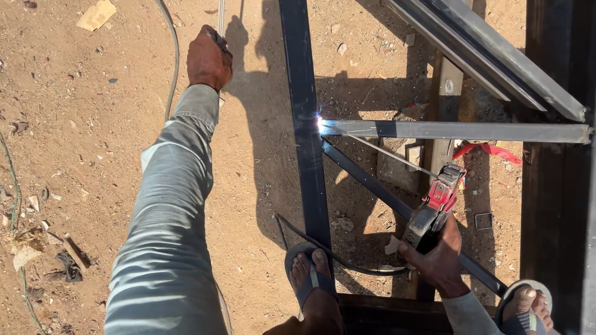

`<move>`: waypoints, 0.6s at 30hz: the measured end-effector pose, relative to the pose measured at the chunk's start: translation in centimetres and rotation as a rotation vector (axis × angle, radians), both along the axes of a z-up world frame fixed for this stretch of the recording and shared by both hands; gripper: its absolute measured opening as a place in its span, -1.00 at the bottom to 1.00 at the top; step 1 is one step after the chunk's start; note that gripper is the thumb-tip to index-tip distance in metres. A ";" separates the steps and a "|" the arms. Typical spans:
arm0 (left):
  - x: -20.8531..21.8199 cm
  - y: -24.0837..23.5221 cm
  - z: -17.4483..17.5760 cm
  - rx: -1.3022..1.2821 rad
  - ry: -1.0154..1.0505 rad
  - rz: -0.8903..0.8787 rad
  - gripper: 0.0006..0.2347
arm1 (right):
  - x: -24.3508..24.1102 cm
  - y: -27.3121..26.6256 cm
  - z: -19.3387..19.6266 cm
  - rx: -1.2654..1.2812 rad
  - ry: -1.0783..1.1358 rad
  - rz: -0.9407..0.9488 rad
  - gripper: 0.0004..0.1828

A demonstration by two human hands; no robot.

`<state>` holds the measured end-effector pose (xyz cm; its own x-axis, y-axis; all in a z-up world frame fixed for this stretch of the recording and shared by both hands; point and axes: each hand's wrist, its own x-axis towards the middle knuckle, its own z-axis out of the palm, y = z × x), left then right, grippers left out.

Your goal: Welding together metal beams to assemble a frame structure.

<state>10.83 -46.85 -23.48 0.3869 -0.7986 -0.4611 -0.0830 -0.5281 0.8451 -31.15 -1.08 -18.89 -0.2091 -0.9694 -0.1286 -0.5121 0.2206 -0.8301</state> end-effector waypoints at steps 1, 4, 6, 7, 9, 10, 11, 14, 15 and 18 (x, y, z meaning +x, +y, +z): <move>0.0 0.1 0.1 -0.005 -0.093 -0.045 -0.74 | 0.0 0.1 -0.1 -0.008 0.024 0.009 -0.07; 0.7 -0.2 -1.0 -0.135 -0.550 -0.299 -0.85 | 0.3 -0.2 0.5 -0.023 0.024 0.012 -0.04; 0.7 -0.4 -1.7 -0.265 -0.910 -0.508 -0.90 | 0.4 -0.3 1.1 -0.030 0.003 0.004 -0.04; 0.7 -0.6 -1.7 -0.150 -0.503 -0.305 -0.86 | 0.5 -0.3 1.3 -0.032 0.055 0.011 -0.05; 0.3 -0.3 -1.0 -0.035 -0.097 -0.102 -0.76 | 0.6 -0.4 1.5 -0.034 0.107 0.017 -0.05; -0.1 0.1 -0.3 -0.092 -0.503 -0.329 -0.93 | 0.6 -0.4 1.4 -0.027 0.118 0.028 -0.03; -0.4 0.6 0.4 -0.149 -0.909 -0.555 -0.81 | 0.6 -0.4 1.5 -0.020 0.130 0.038 -0.01; -0.7 0.5 0.5 -0.132 -0.999 -0.615 -0.75 | 0.9 -0.6 1.7 -0.018 0.076 0.017 0.00; -0.6 0.3 0.2 -0.136 -0.999 -0.615 -0.75 | 0.7 -0.3 1.0 -0.021 0.078 0.016 0.00; -0.5 -0.1 -0.2 -0.111 -0.947 -0.587 -0.79 | 0.4 0.2 -0.4 -0.002 0.168 0.034 -0.01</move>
<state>10.32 -47.00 -23.64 0.0941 -0.9910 -0.0950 -0.9294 -0.1217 0.3485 -30.75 -0.92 -19.27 -0.1951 -0.9764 -0.0922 -0.6510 0.1992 -0.7325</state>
